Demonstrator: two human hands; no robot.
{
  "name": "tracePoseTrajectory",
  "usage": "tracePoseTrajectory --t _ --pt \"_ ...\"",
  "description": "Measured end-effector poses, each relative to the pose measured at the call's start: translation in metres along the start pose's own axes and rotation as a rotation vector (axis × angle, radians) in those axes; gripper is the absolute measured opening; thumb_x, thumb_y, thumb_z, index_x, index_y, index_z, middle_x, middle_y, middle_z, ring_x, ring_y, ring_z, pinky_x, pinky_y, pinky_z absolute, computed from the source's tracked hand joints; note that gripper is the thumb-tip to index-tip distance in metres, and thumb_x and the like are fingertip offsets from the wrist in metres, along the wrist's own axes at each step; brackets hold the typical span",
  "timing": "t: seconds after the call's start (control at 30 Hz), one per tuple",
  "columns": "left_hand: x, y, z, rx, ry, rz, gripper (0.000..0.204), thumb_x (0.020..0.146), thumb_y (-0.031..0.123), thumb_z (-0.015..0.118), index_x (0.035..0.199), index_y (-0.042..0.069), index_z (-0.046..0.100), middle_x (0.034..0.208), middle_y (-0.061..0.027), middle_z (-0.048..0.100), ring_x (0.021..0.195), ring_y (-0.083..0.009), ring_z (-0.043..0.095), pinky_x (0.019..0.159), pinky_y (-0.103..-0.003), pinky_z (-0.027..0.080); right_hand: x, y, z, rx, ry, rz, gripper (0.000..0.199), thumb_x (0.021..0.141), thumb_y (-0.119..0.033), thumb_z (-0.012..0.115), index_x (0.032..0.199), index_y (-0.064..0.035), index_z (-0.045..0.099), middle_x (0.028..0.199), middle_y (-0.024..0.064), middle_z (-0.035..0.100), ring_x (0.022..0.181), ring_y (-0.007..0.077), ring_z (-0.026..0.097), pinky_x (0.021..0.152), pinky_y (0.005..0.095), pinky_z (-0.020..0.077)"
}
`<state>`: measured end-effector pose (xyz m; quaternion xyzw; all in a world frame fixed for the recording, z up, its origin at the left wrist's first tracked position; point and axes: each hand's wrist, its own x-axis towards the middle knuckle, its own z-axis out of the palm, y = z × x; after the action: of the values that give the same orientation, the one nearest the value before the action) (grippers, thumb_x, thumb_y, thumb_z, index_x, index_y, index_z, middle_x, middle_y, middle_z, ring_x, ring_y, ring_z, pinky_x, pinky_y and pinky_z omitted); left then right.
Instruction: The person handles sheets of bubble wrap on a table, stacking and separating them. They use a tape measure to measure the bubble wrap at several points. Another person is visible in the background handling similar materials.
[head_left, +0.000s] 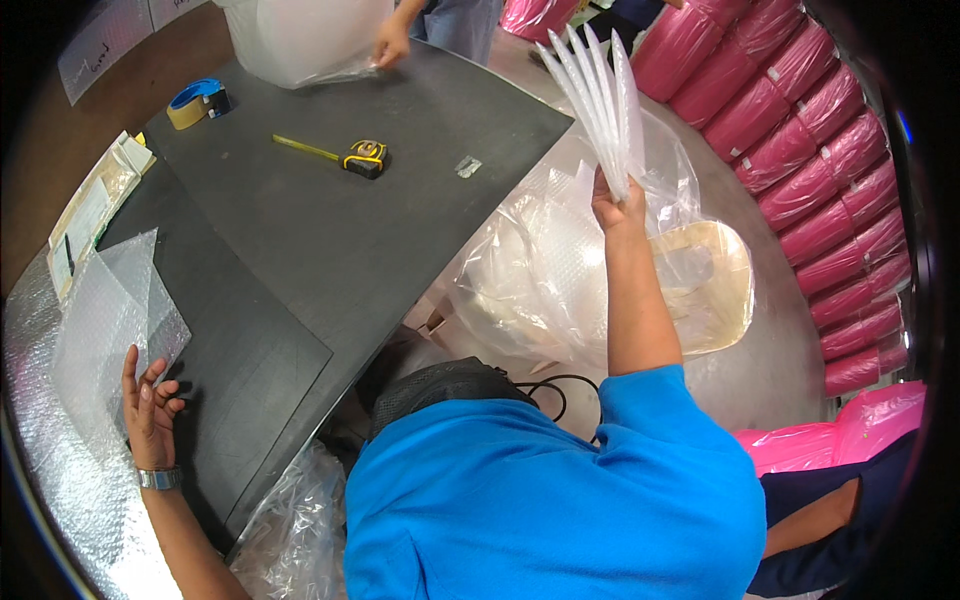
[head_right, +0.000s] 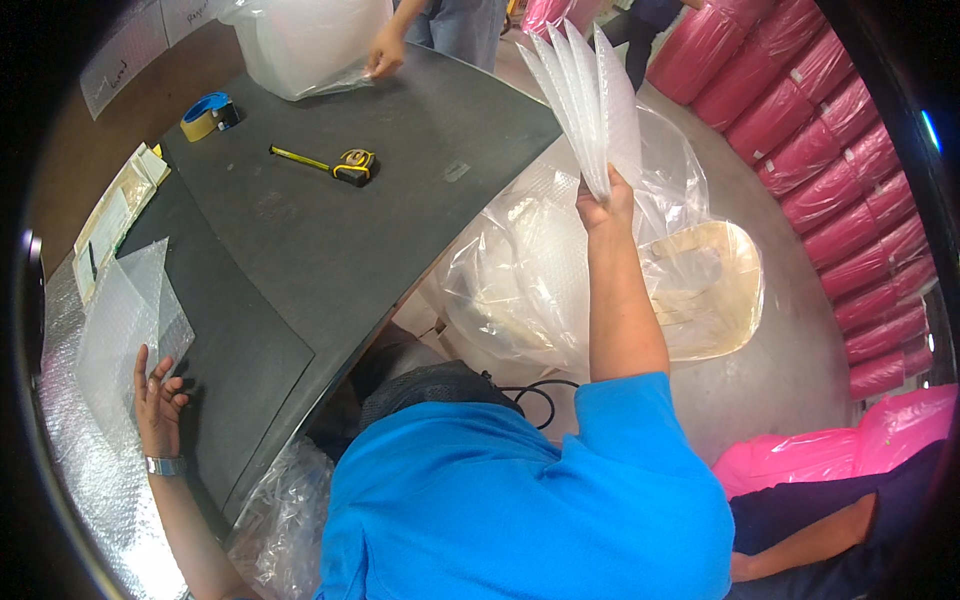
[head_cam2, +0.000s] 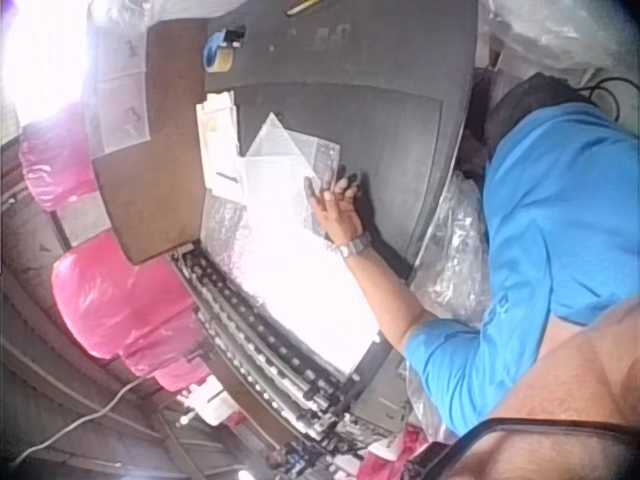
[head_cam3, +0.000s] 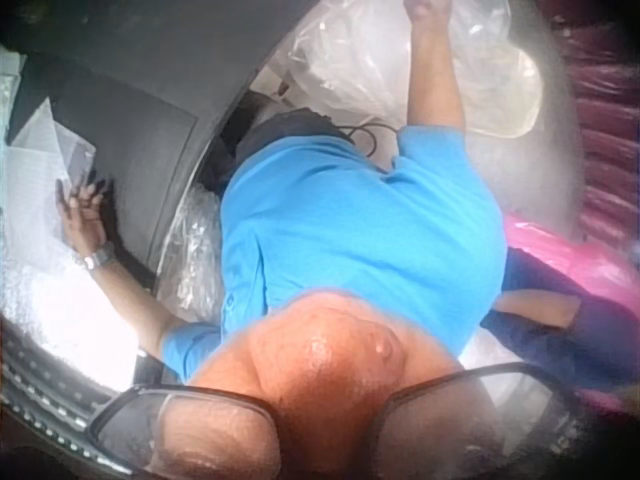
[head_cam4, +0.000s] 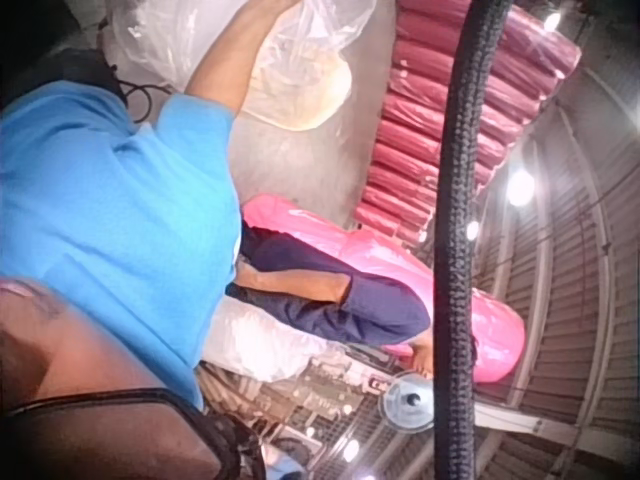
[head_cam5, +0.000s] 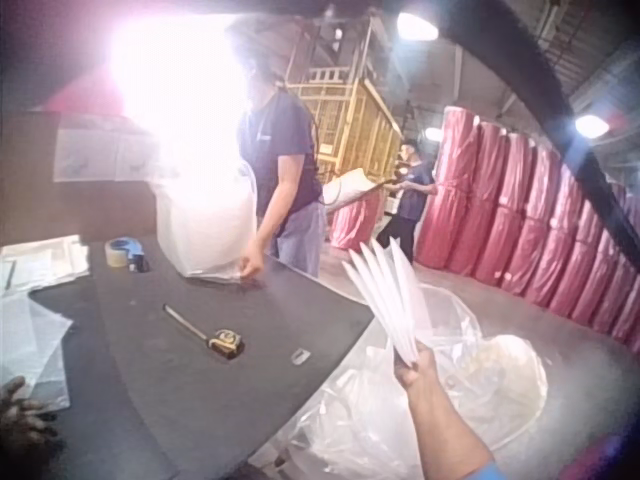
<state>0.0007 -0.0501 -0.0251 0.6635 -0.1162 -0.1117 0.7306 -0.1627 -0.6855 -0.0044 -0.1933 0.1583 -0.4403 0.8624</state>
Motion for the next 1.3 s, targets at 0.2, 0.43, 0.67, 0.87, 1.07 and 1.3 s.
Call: tracePoseTrajectory --t 0.2,0.43,0.67,0.87,1.07,1.3 --pt "0.000 0.001 0.002 -0.019 0.011 -0.012 0.065 0.081 0.026 0.057 0.134 0.010 0.022 0.112 -0.0109 0.049 0.082 -0.0106 0.057 0.063 -0.021 0.051 -0.010 0.005 0.013 0.034 -0.180 0.045 0.015 0.080 -0.004 0.045 0.086 0.0087 0.052 0.078 0.0158 0.059 0.070 0.0240 0.062 0.064 0.0305 0.0552" --pt "-0.001 0.003 0.004 -0.005 0.033 -0.013 0.057 0.083 0.021 0.054 0.132 0.009 0.027 0.108 -0.0090 0.050 0.080 -0.0099 0.057 0.062 -0.020 0.050 -0.020 0.009 0.027 0.099 -0.325 0.136 0.018 0.082 -0.006 0.042 0.090 0.0087 0.050 0.081 0.0170 0.059 0.072 0.0245 0.062 0.064 0.0316 0.0553" --pt "0.000 0.021 0.070 0.146 0.032 0.085 0.017 0.083 0.015 0.053 0.095 0.002 0.055 0.069 0.0008 0.050 0.061 -0.0075 0.049 0.055 -0.021 0.041 -0.052 0.054 0.055 0.112 -0.365 0.244 0.022 0.082 -0.006 0.041 0.097 0.0081 0.050 0.091 0.0204 0.057 0.079 0.0287 0.061 0.068 0.0344 0.0555" --pt "0.003 0.072 0.202 0.081 -0.290 0.167 0.023 0.082 0.017 0.055 0.098 0.000 0.059 0.077 -0.0014 0.057 0.065 -0.0071 0.052 0.058 -0.020 0.042 -0.088 0.097 0.079 -0.083 -0.452 0.342 0.025 0.083 -0.011 0.041 0.098 0.0062 0.051 0.091 0.0164 0.059 0.077 0.0245 0.061 0.064 0.0333 0.0528" --pt "0.021 0.063 0.268 -0.098 -0.376 0.017 0.030 0.080 0.021 0.059 0.102 0.002 0.056 0.086 -0.0045 0.060 0.074 -0.0107 0.056 0.061 -0.023 0.044 -0.097 0.110 0.060 -0.252 -0.415 0.345 0.037 0.084 -0.016 0.047 0.113 0.0076 0.044 0.107 0.0172 0.054 0.095 0.0260 0.055 0.082 0.0362 0.0456" --pt "0.029 0.033 0.322 0.001 -0.410 -0.090 0.022 0.080 0.020 0.059 0.090 0.001 0.056 0.077 -0.0033 0.057 0.067 -0.0095 0.053 0.058 -0.023 0.043 -0.091 0.097 0.026 -0.277 -0.374 0.289 0.039 0.086 -0.019 0.041 0.116 0.0064 0.042 0.111 0.0166 0.052 0.098 0.0265 0.053 0.085 0.0367 0.0437"
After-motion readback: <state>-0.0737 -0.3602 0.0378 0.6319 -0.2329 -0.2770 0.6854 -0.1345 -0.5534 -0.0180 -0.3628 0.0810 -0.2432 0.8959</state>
